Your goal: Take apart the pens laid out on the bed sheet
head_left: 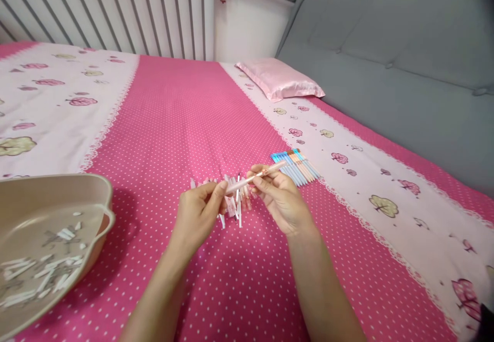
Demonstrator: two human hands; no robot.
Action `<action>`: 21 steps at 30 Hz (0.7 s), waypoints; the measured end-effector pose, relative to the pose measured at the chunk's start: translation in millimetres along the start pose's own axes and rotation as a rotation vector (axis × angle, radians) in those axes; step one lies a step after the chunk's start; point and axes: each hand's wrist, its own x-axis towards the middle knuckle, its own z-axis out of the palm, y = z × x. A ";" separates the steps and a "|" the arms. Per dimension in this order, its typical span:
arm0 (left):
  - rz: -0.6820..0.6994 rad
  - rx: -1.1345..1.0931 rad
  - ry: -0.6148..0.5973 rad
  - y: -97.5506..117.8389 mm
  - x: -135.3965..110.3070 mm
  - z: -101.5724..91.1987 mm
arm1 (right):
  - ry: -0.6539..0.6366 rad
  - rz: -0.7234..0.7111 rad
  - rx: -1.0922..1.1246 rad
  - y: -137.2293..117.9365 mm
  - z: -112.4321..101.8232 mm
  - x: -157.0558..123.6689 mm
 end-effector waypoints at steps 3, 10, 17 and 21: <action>-0.050 -0.039 0.051 -1.5 0.1 -1.8 | 0.013 0.004 -0.009 -0.2 -0.4 0.3; 0.178 0.094 0.106 -4.9 3.0 1.3 | 0.051 -0.009 0.023 2.4 -0.9 2.7; 0.108 0.159 0.061 -4.6 3.7 -3.8 | 0.062 -0.002 0.015 -1.3 -1.7 1.4; 0.019 0.114 0.038 -6.1 4.8 -7.4 | 0.080 -0.033 0.009 -3.2 -6.0 2.3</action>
